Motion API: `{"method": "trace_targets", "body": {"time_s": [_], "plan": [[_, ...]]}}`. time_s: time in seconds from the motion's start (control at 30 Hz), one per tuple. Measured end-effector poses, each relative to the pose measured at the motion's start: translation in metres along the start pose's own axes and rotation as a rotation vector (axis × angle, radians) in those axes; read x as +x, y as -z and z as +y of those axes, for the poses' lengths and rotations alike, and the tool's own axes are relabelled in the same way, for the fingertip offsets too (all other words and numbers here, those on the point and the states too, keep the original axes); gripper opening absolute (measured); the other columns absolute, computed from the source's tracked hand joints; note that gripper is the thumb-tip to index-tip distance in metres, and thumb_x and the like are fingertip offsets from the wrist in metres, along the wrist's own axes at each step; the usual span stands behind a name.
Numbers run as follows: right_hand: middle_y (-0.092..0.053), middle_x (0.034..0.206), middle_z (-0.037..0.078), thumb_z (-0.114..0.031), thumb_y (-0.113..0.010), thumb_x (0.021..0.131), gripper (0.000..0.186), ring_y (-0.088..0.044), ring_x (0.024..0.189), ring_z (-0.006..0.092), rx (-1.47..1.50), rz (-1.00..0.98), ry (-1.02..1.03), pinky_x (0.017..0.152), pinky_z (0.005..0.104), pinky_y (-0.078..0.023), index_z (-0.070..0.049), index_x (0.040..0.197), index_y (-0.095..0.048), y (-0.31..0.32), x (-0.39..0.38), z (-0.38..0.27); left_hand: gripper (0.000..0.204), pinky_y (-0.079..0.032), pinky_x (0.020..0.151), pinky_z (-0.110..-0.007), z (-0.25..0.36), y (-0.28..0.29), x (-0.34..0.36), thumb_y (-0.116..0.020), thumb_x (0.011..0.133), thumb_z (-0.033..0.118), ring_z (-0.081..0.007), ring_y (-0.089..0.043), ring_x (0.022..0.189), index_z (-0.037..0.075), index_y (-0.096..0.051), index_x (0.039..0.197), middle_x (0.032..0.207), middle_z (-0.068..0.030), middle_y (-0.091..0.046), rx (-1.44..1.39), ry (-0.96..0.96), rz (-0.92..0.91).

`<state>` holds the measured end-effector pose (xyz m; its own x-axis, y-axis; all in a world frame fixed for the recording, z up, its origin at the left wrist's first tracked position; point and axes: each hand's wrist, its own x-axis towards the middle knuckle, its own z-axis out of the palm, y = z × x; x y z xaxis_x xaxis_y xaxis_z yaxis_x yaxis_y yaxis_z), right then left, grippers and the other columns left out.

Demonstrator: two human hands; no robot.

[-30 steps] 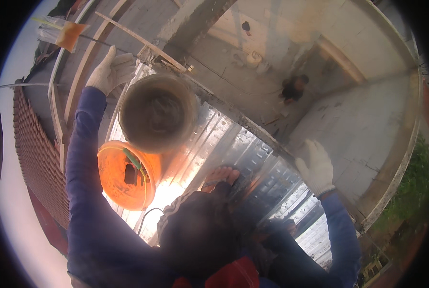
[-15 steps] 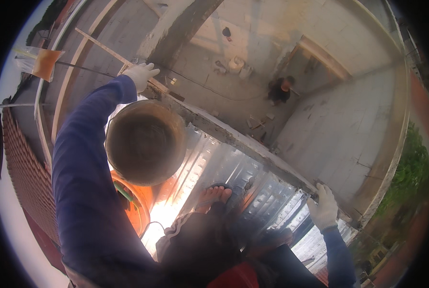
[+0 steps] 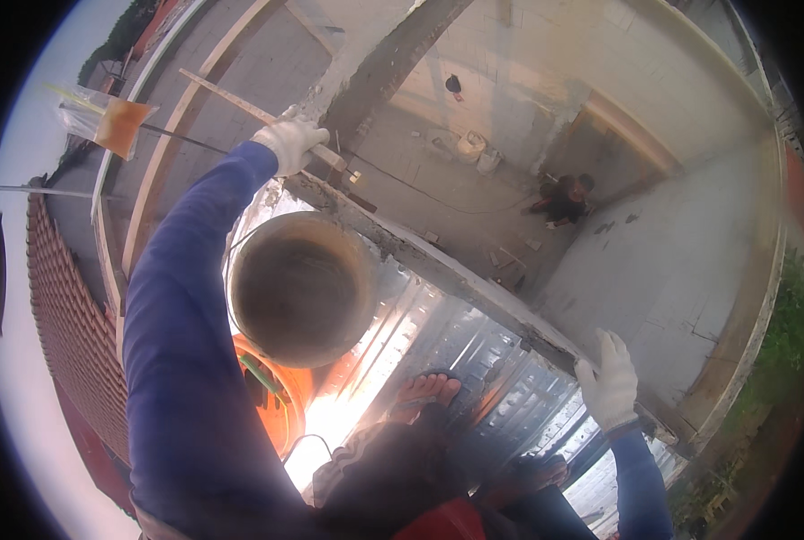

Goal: The person scoops cement from a bucket using a trowel and applies it to the edge of a corrugated metal roof. The person repeatedly scoops and spreads the cement along the roof edge.

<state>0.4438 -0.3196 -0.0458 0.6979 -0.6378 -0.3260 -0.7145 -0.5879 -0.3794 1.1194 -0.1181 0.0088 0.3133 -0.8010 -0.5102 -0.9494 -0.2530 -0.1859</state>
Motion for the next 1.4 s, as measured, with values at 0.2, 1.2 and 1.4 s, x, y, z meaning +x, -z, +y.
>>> {"method": "trace_targets", "body": {"time_s": [0.2,1.2,1.4], "plan": [[-0.062,0.162,0.028,-0.025,-0.078,0.103,0.065,-0.061,0.15,0.0446,0.323,0.239,0.288,0.126,0.051,-0.049,0.002,0.16,-0.061,0.016,0.092,-0.107,0.058,-0.062,0.101,-0.053,0.016,0.068,-0.033,-0.076,0.098,0.013,-0.0414,-0.078,0.118,0.025,-0.069,0.154,0.12,-0.0184,-0.08,0.029,-0.055,-0.054],[-0.068,0.09,0.005,-0.033,-0.072,0.109,0.038,-0.067,0.066,0.0134,0.809,-0.171,-0.047,0.062,0.0337,-0.058,0.001,0.124,-0.07,0.137,0.073,-0.085,0.031,-0.059,0.107,-0.05,0.448,0.124,-0.114,-0.09,0.083,0.033,-0.0341,-0.074,0.102,0.011,-0.068,0.082,0.085,-0.0094,-0.071,-0.513,-1.261,0.742],[-0.081,0.108,0.019,-0.047,-0.074,0.105,0.06,-0.08,0.099,0.0306,0.348,0.107,-0.008,0.096,0.0439,-0.061,-0.005,0.147,-0.07,0.139,0.026,-0.048,0.035,-0.063,0.1,-0.042,0.295,0.185,-0.018,-0.089,0.097,0.03,-0.0275,-0.08,0.107,0.004,-0.081,0.119,0.118,-0.0144,-0.083,-1.648,0.003,1.115]]}}
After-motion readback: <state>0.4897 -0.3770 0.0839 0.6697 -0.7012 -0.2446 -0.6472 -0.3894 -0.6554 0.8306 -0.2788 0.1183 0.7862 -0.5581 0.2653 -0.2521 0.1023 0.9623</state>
